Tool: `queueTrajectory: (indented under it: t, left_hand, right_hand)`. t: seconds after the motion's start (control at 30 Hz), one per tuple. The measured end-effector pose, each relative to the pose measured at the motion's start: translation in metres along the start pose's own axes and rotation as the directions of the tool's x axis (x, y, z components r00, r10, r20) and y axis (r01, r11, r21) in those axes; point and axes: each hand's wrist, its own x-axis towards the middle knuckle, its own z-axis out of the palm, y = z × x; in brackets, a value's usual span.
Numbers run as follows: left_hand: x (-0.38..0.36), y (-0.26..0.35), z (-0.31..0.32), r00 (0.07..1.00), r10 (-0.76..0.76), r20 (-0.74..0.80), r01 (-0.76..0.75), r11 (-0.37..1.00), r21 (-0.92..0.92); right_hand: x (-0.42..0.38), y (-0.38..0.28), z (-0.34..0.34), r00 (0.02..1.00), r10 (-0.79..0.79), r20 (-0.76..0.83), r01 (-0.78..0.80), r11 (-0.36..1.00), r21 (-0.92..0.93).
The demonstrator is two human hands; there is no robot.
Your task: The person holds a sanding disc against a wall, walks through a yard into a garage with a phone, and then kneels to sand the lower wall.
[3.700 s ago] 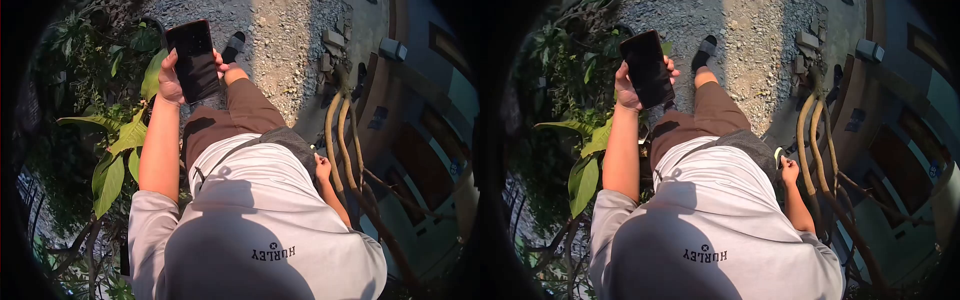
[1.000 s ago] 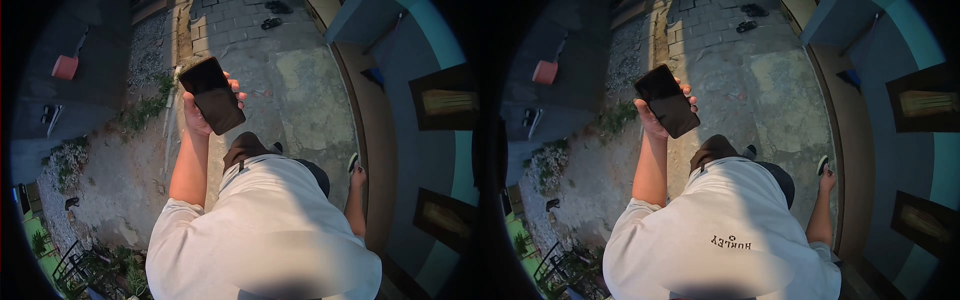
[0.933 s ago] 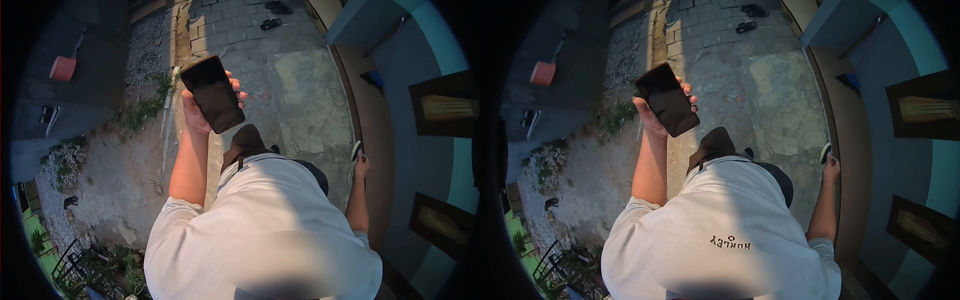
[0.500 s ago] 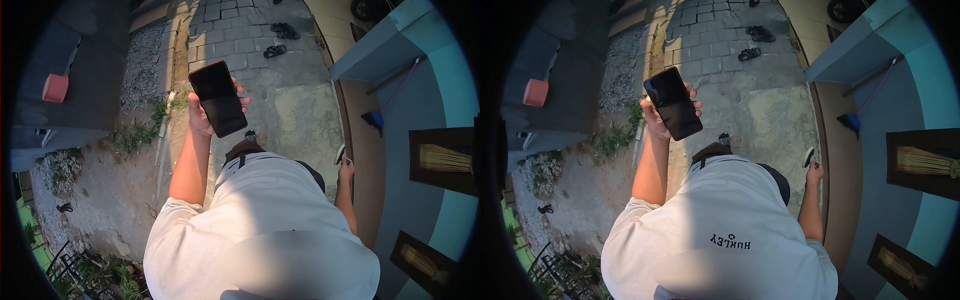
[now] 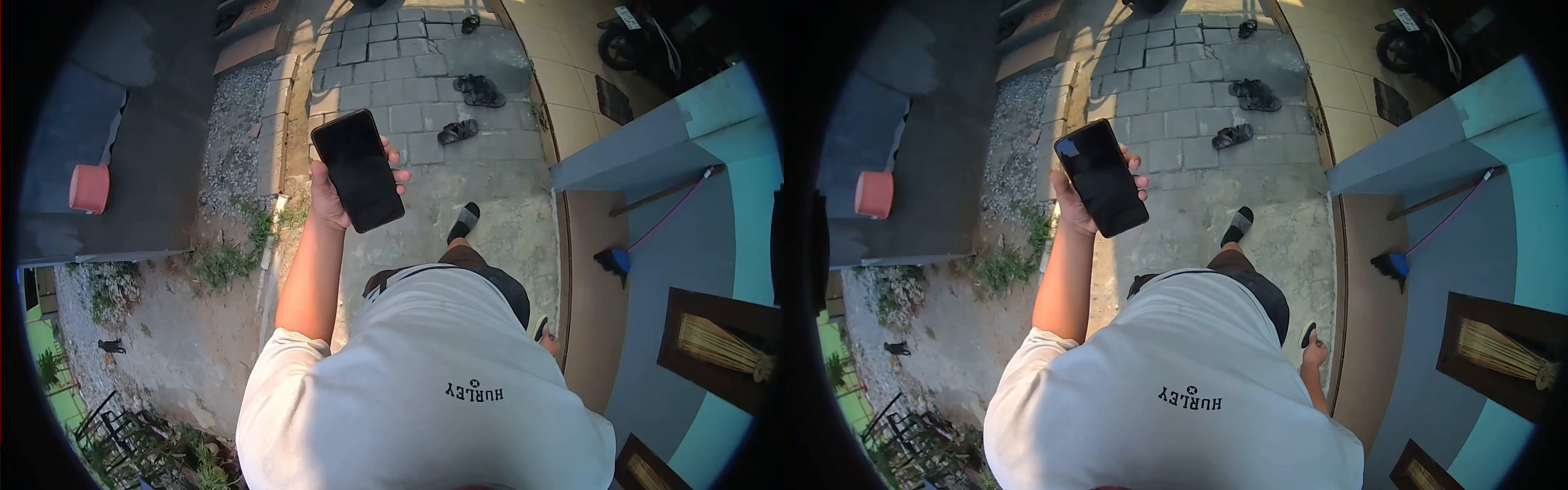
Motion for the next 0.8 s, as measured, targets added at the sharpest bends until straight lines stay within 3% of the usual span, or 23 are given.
queueTrajectory:
  t: [0.1, 0.17, 0.23, 0.3, 0.47, 0.6, 0.67, 0.8]
  left_hand:
    - [0.066, 0.002, -0.032, 0.999, 0.027, 0.035, -0.029, 0.998, 0.064]
    - [0.11, 0.003, -0.037, 1.0, 0.03, -0.009, -0.029, 0.997, 0.072]
    - [0.145, 0.002, -0.043, 0.997, 0.027, -0.067, -0.023, 0.997, 0.067]
    - [0.184, 0.008, -0.054, 0.995, 0.012, -0.102, -0.005, 0.997, 0.071]
    - [0.264, 0.02, -0.085, 0.978, 0.04, -0.205, -0.022, 0.996, 0.088]
    - [0.319, 0.038, -0.131, 0.966, 0.052, -0.253, -0.038, 0.997, 0.061]
    - [0.346, 0.054, -0.163, 0.971, 0.067, -0.228, -0.061, 0.998, 0.035]
    - [0.401, 0.107, -0.246, 0.924, 0.111, -0.365, -0.089, 0.993, 0.075]
  right_hand:
    - [0.057, -0.068, 0.019, 1.0, 0.006, 0.024, -0.007, 0.999, 0.033]
    - [0.098, -0.133, 0.026, 0.991, -0.132, 0.026, 0.13, 0.989, 0.068]
    - [0.144, -0.195, 0.036, 0.982, -0.175, 0.074, 0.155, 0.963, 0.222]
    - [0.187, -0.267, 0.039, 0.954, -0.284, 0.1, 0.264, 0.949, 0.175]
    - [0.224, -0.43, 0.036, 0.907, -0.411, 0.087, 0.367, 0.876, 0.313]
    - [0.242, -0.511, 0.07, 0.918, -0.378, 0.122, 0.282, 0.837, 0.469]
    - [0.258, -0.542, 0.1, 0.936, -0.335, 0.103, 0.255, 0.853, 0.455]
    - [0.261, -0.632, 0.163, 0.964, -0.216, 0.157, 0.084, 0.804, 0.588]
